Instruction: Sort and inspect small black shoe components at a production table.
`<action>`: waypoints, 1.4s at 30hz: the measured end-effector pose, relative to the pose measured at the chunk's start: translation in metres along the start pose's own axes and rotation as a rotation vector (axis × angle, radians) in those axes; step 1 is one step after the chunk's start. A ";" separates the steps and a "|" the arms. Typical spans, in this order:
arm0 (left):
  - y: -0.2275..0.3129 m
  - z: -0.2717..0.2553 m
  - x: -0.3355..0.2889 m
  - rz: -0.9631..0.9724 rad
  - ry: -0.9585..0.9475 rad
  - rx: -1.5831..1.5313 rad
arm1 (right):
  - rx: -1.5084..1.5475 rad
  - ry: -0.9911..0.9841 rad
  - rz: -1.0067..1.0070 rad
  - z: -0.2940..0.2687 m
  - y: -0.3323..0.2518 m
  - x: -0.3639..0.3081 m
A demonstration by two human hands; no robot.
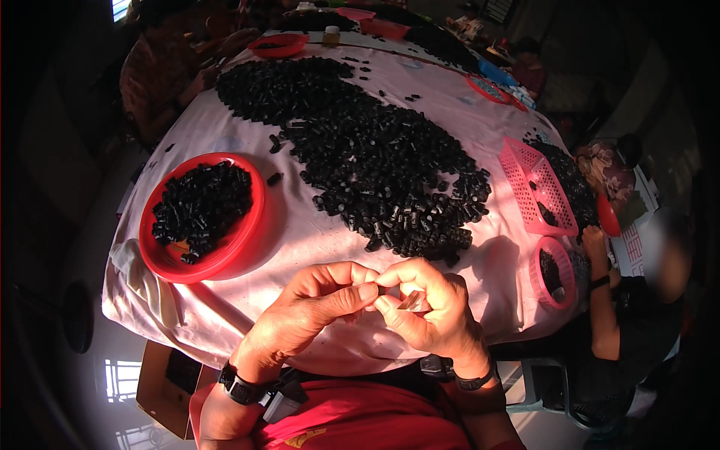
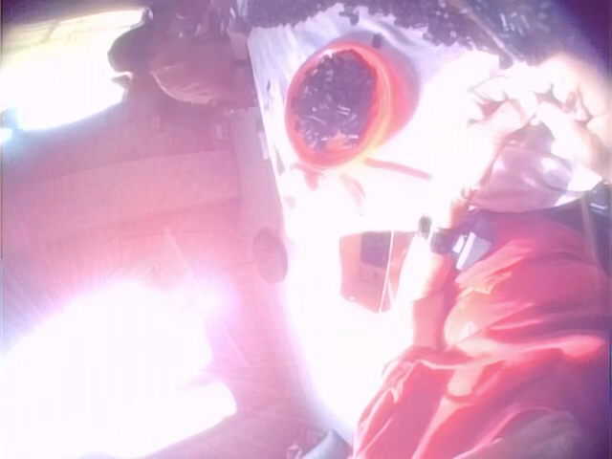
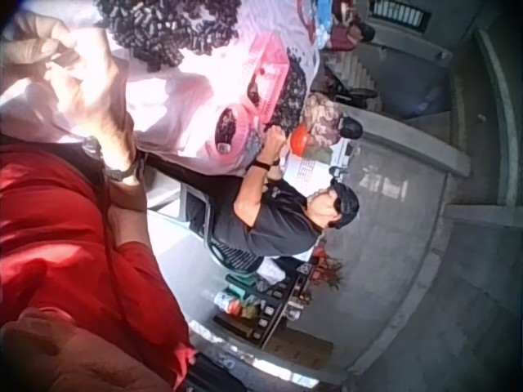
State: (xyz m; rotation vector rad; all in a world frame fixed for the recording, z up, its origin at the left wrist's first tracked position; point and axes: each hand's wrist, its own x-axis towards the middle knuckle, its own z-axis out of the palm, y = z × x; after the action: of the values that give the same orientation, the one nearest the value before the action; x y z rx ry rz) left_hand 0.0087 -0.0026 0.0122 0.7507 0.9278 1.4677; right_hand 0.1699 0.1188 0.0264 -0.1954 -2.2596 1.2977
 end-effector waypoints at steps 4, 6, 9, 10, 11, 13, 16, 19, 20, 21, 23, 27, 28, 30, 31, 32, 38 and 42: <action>0.001 -0.003 -0.002 -0.007 0.028 0.004 | 0.001 0.114 -0.043 0.007 0.003 0.001; 0.007 0.000 -0.004 -0.007 0.040 0.004 | -0.003 0.125 -0.034 0.007 0.001 0.002; 0.007 0.001 -0.003 0.014 0.052 -0.042 | 0.007 0.154 -0.037 0.005 0.001 0.001; 0.006 0.000 -0.003 0.036 0.052 -0.088 | 0.021 0.171 -0.052 0.005 0.003 0.000; 0.006 -0.001 -0.002 0.037 0.053 -0.087 | 0.106 0.223 -0.078 0.010 0.012 0.001; 0.007 -0.002 -0.002 0.088 0.051 0.017 | 0.105 0.219 -0.056 0.008 0.008 -0.001; 0.005 -0.007 -0.002 0.087 0.016 0.010 | 0.063 0.222 -0.058 0.010 0.000 0.001; 0.002 -0.005 0.000 0.082 0.016 -0.125 | -0.043 0.238 -0.123 0.013 -0.006 0.004; -0.001 -0.005 0.002 0.083 0.014 -0.125 | -0.101 0.242 -0.163 0.013 -0.007 0.004; -0.004 -0.004 0.003 0.083 0.009 -0.142 | -0.131 0.221 -0.178 0.014 -0.005 0.004; -0.007 -0.004 0.004 0.061 0.001 -0.161 | -0.133 0.251 -0.170 0.018 -0.004 0.004; -0.011 -0.006 0.004 0.061 -0.040 -0.265 | -0.148 0.313 -0.208 0.022 -0.004 0.005; -0.013 -0.007 0.004 0.074 -0.040 -0.286 | -0.216 0.310 -0.251 0.021 -0.004 0.005; -0.012 -0.005 0.004 0.085 -0.042 -0.307 | -0.342 0.326 -0.337 0.019 0.001 0.008; -0.009 -0.001 0.005 0.062 -0.010 -0.300 | -0.469 0.342 -0.422 0.018 0.005 0.009; -0.008 0.001 0.006 0.040 0.021 -0.293 | -0.471 0.343 -0.421 0.017 0.008 0.008; -0.013 -0.003 0.006 0.065 0.035 -0.315 | -0.801 0.290 -0.517 0.013 0.004 0.004; -0.014 -0.004 0.008 0.057 -0.022 -0.353 | -0.788 0.324 -0.556 0.017 0.005 0.005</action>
State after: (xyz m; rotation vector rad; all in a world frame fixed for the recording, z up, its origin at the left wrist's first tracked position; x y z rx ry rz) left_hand 0.0115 0.0044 -0.0023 0.5342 0.6105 1.6154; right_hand 0.1566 0.1102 0.0167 -0.0332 -2.1892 0.0570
